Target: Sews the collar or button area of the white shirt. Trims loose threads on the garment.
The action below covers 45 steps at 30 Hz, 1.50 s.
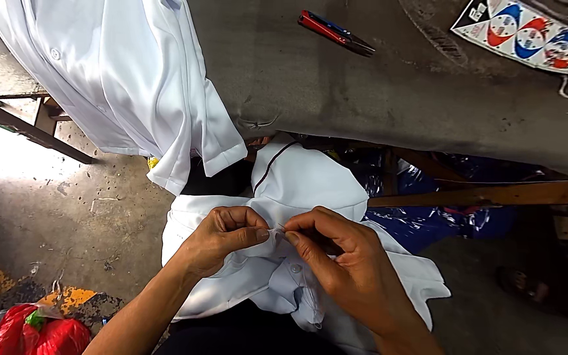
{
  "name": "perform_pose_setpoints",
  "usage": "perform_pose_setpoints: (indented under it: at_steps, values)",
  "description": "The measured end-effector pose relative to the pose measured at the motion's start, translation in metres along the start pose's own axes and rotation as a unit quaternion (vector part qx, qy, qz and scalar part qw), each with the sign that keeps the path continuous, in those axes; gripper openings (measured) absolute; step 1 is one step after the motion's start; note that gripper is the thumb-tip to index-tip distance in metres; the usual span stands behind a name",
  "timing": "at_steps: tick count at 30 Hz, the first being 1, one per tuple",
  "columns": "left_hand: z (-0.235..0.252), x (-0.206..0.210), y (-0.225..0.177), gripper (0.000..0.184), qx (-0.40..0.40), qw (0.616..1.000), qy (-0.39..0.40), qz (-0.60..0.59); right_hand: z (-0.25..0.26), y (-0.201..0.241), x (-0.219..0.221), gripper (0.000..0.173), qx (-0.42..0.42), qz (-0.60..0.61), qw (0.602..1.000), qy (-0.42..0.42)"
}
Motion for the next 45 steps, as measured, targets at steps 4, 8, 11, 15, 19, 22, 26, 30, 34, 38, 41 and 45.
perform_pose_setpoints:
  at_steps: [4, 8, 11, 15, 19, 22, 26, 30, 34, 38, 41, 45]
  values:
    - [-0.001, -0.002, 0.001, 0.010, -0.003, 1.000, -0.015, -0.006, -0.009, 0.005, -0.013, 0.018, -0.009, -0.074, 0.997, -0.023]
    - [0.000, -0.001, 0.001, 0.009, -0.002, 1.000, -0.010, -0.012, -0.010, 0.013, -0.005, 0.015, -0.029, -0.031, 0.999, -0.029]
    - [0.001, -0.001, 0.001, 0.009, -0.003, 1.000, -0.007, -0.012, -0.007, 0.013, -0.001, 0.016, -0.031, -0.052, 0.998, -0.034]
    - [0.000, -0.001, 0.001, 0.010, -0.005, 1.000, -0.009, -0.009, -0.006, 0.016, -0.001, 0.017, -0.049, -0.083, 0.995, -0.034]
    - [0.000, 0.000, 0.000, 0.010, -0.004, 1.000, -0.008, -0.013, -0.006, 0.019, -0.002, 0.018, -0.059, -0.095, 0.993, -0.035]
    - [0.000, 0.000, 0.001, 0.009, -0.003, 1.000, -0.005, -0.018, -0.006, 0.019, 0.000, 0.018, -0.057, -0.094, 0.993, -0.035]
    - [-0.001, 0.000, 0.001, 0.009, -0.003, 1.000, -0.007, -0.026, -0.005, 0.019, 0.001, 0.017, -0.051, -0.084, 0.995, -0.034]
    - [-0.001, 0.000, 0.002, 0.009, -0.001, 1.000, -0.008, -0.028, -0.005, 0.018, 0.002, 0.017, -0.045, -0.075, 0.996, -0.029]
    - [-0.001, 0.000, 0.003, 0.009, 0.001, 0.999, -0.008, -0.032, -0.005, 0.017, 0.003, 0.017, -0.039, -0.057, 0.997, -0.029]
    - [-0.002, 0.000, 0.003, 0.009, 0.004, 0.999, -0.007, -0.038, -0.005, 0.013, 0.006, 0.016, -0.031, -0.008, 0.999, -0.028]
    - [-0.002, 0.000, 0.002, 0.009, 0.006, 0.999, -0.010, -0.035, -0.005, 0.009, 0.006, 0.016, -0.041, 0.017, 0.999, -0.002]
    - [-0.003, 0.003, 0.000, 0.008, 0.010, 1.000, 0.013, -0.016, -0.005, 0.011, 0.000, 0.017, -0.045, -0.026, 0.999, 0.005]
Point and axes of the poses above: each hand's wrist, its own z-axis towards the middle knuckle, its own x-axis out of the palm, y = z × x, the point moved 6 cm from there along z, towards the middle knuckle, and after that the axes turned 9 degrees about -z, right-handed, at the moved point
